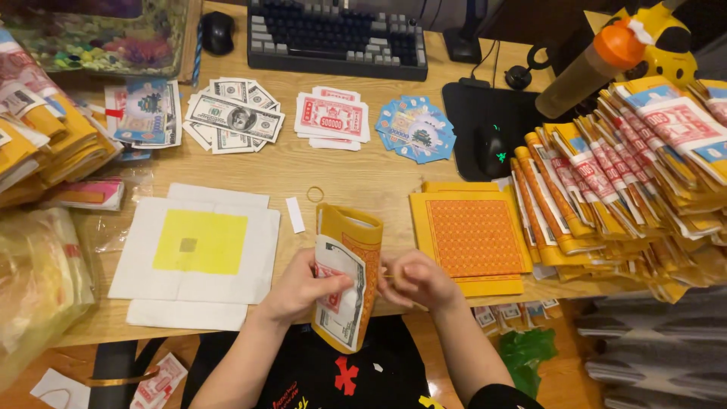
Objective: Sorting, folding, and bundling ritual paper money on a desk
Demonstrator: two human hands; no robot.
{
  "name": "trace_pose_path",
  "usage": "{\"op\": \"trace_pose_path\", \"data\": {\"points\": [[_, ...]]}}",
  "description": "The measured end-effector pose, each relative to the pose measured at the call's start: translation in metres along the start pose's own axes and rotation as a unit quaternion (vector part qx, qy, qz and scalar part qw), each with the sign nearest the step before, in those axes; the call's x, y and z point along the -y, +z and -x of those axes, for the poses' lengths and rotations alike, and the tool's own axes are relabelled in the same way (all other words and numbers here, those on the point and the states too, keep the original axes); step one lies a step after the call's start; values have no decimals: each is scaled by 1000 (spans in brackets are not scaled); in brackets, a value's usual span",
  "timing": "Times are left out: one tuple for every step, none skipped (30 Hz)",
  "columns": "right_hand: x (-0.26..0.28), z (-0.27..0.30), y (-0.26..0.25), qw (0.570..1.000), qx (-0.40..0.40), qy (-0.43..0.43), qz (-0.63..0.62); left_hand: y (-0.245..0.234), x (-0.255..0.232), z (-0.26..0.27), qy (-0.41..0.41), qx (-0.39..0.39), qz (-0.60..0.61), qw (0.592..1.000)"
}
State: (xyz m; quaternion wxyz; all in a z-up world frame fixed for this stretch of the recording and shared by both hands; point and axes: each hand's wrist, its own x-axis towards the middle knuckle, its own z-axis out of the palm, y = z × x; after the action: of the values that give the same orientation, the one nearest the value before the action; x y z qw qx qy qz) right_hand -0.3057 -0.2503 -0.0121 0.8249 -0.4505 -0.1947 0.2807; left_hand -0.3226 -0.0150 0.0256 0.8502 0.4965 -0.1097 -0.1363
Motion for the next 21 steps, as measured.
{"op": "trace_pose_path", "data": {"points": [[7, -8, 10, 990, 85, -47, -101, 2, 1, 0, -6, -23, 8, 1000], [14, -16, 20, 961, 168, -93, -199, 3, 1, 0, -12, -46, 17, 999], [21, -13, 19, 961, 170, -92, -198, 4, -5, -2, -10, -47, 16, 999], [28, -9, 18, 983, 102, -102, -109, 5, -12, -3, -5, -84, 8, 996], [34, -4, 18, 993, 31, -110, -19, 6, -17, -4, -1, -122, -1, 993], [51, -11, 35, 993, 32, -109, -20, 8, -24, -4, -1, -123, -1, 992], [67, -18, 53, 978, -68, -123, 155, 10, -30, -5, 1, -140, -17, 990], [83, -25, 70, 922, -165, -131, 324, 12, -37, -5, 3, -157, -33, 987], [80, -29, 72, 922, -165, -133, 324, 13, -39, -6, 4, -156, -33, 987], [77, -33, 74, 905, -195, -123, 357, 15, -41, -8, -2, -152, -78, 985], [73, -36, 76, 887, -226, -111, 388, 16, -43, -7, -10, -148, -124, 981], [70, -40, 82, 887, -226, -112, 387, 16, -36, -7, -10, -148, -124, 981], [68, -45, 88, 900, -230, -107, 355, 16, -30, -7, -5, -141, -153, 978], [65, -49, 94, 911, -234, -102, 323, 16, -25, -6, -1, -133, -182, 974], [64, -50, 92, 911, -233, -103, 323, 17, -25, -5, 0, -133, -183, 974], [63, -52, 91, 917, -235, -106, 304, 18, -25, -4, 38, -116, -188, 974], [61, -53, 90, 923, -236, -109, 284, 19, -26, -3, 76, -100, -194, 973], [62, -51, 91, 923, -235, -109, 283, 17, -20, -3, 77, -100, -194, 973], [64, -51, 92, 914, -255, -115, 293, 15, -15, -3, 98, -88, -196, 972], [65, -50, 93, 904, -275, -122, 303, 13, -10, -3, 120, -75, -197, 970], [70, -50, 96, 905, -273, -121, 304, 18, -20, -3, 121, -77, -196, 970]]}}
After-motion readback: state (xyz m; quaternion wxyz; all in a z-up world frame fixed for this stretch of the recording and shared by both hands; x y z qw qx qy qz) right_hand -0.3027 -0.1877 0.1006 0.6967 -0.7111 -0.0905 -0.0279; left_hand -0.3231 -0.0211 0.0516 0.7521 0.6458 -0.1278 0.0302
